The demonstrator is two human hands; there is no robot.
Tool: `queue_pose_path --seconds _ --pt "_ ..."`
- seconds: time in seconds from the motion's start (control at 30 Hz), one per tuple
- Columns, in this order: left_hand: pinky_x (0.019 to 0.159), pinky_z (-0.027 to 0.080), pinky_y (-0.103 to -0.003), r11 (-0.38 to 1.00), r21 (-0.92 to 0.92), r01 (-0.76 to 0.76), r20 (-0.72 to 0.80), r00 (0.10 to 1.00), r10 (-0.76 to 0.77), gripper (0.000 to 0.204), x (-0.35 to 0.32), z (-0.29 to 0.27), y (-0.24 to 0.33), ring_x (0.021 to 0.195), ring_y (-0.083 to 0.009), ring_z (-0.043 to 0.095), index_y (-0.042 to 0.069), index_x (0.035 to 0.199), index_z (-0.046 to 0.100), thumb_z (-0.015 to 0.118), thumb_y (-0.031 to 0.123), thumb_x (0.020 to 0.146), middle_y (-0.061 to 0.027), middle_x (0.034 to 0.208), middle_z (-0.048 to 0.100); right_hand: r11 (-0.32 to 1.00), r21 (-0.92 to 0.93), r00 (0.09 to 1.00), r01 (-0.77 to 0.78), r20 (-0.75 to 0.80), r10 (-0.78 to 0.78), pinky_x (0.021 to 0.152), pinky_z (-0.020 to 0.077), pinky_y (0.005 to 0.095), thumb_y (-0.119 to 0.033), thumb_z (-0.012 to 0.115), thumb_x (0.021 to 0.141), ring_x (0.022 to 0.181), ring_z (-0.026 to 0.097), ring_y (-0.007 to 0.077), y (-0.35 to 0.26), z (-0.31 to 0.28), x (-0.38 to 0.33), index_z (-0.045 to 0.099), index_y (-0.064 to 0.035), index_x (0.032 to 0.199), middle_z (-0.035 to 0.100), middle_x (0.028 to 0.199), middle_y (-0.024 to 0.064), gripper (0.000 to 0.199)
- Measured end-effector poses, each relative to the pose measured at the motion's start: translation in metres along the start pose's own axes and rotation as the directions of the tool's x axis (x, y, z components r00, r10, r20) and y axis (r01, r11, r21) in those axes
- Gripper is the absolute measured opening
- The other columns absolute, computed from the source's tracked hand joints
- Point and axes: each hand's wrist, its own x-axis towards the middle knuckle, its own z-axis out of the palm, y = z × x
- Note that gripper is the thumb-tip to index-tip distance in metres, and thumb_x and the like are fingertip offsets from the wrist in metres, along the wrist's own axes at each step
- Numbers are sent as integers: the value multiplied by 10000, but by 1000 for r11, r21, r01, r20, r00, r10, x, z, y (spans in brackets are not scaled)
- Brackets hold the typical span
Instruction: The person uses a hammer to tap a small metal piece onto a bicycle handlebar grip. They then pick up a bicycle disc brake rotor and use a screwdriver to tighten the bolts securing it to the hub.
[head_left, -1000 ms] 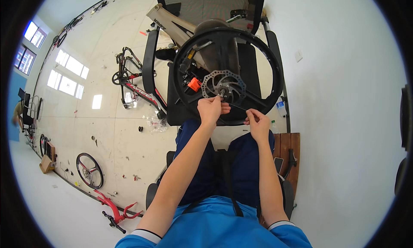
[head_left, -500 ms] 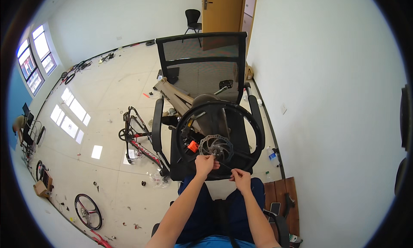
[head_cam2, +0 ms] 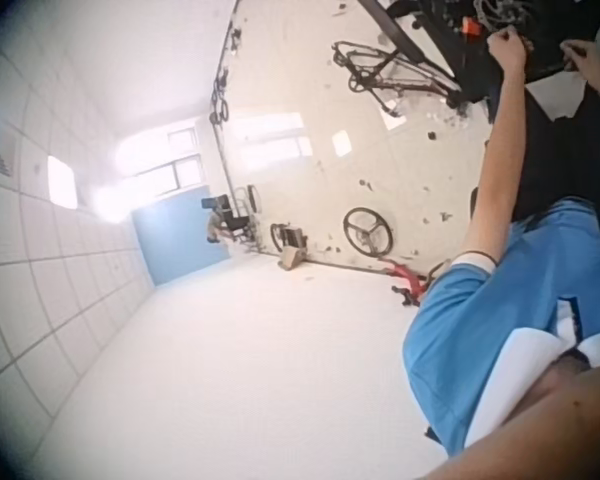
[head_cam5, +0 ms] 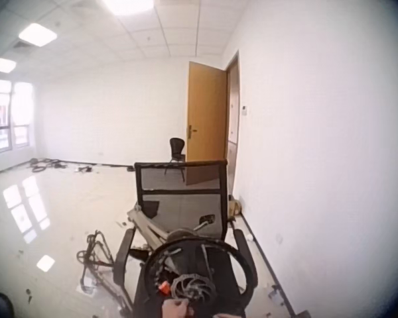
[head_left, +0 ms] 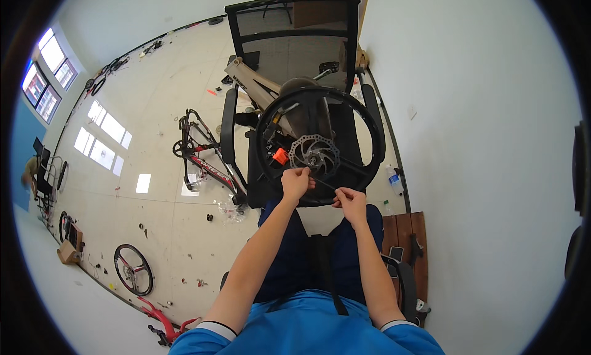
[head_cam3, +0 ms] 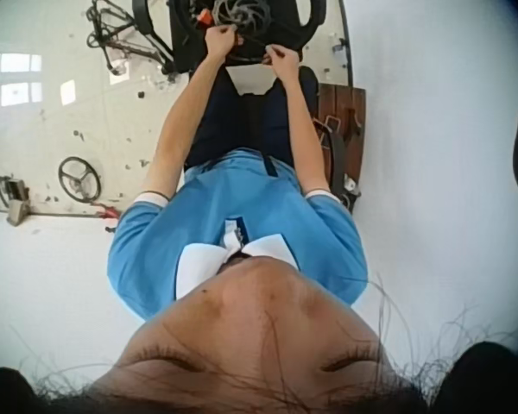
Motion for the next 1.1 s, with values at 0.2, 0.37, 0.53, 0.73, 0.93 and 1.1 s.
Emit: queue_pose_path --seconds 0.2,0.37,0.53,0.73,0.93,1.1 --pt "537 515 -331 932 301 -204 -98 965 243 262 8 0 -7 521 -241 654 -64 747 678 595 151 872 -143 582 637 993 46 994 -106 23 105 613 569 283 -105 580 948 608 625 131 12 20 -11 664 66 1000 635 744 76 197" --pt "577 504 -395 737 524 -426 -40 853 521 232 2 5 2 598 -368 637 -67 753 667 593 139 830 -225 630 614 967 177 982 -184 67 175 598 560 277 -128 568 957 609 638 149 39 29 -11 647 66 1023 637 757 82 219" --pt "597 508 -412 709 585 -393 -46 857 513 221 3 -1 3 620 -381 633 -55 754 673 597 141 823 -232 646 612 948 210 969 -238 111 219 605 565 286 -143 551 969 612 639 157 45 40 -13 641 59 1011 636 763 84 225" --pt "610 505 -446 586 639 -498 98 808 580 215 1 2 11 632 -396 626 -54 730 657 591 130 820 -238 657 610 934 223 953 -281 178 244 616 569 290 -178 515 990 614 639 164 49 55 -11 631 45 999 626 759 75 251" --pt "630 508 -465 588 645 -488 93 813 574 221 7 -3 6 649 -411 621 -45 715 657 594 140 817 -237 657 609 928 218 944 -301 202 259 630 576 295 -194 507 996 629 643 172 53 60 -9 629 34 982 609 747 66 259" --pt "628 514 -458 549 669 -501 105 795 598 227 7 -1 2 639 -405 623 -47 709 658 595 142 818 -236 660 613 930 213 943 -299 215 254 611 565 284 -186 502 996 614 639 163 55 58 -10 629 39 992 623 758 75 258"
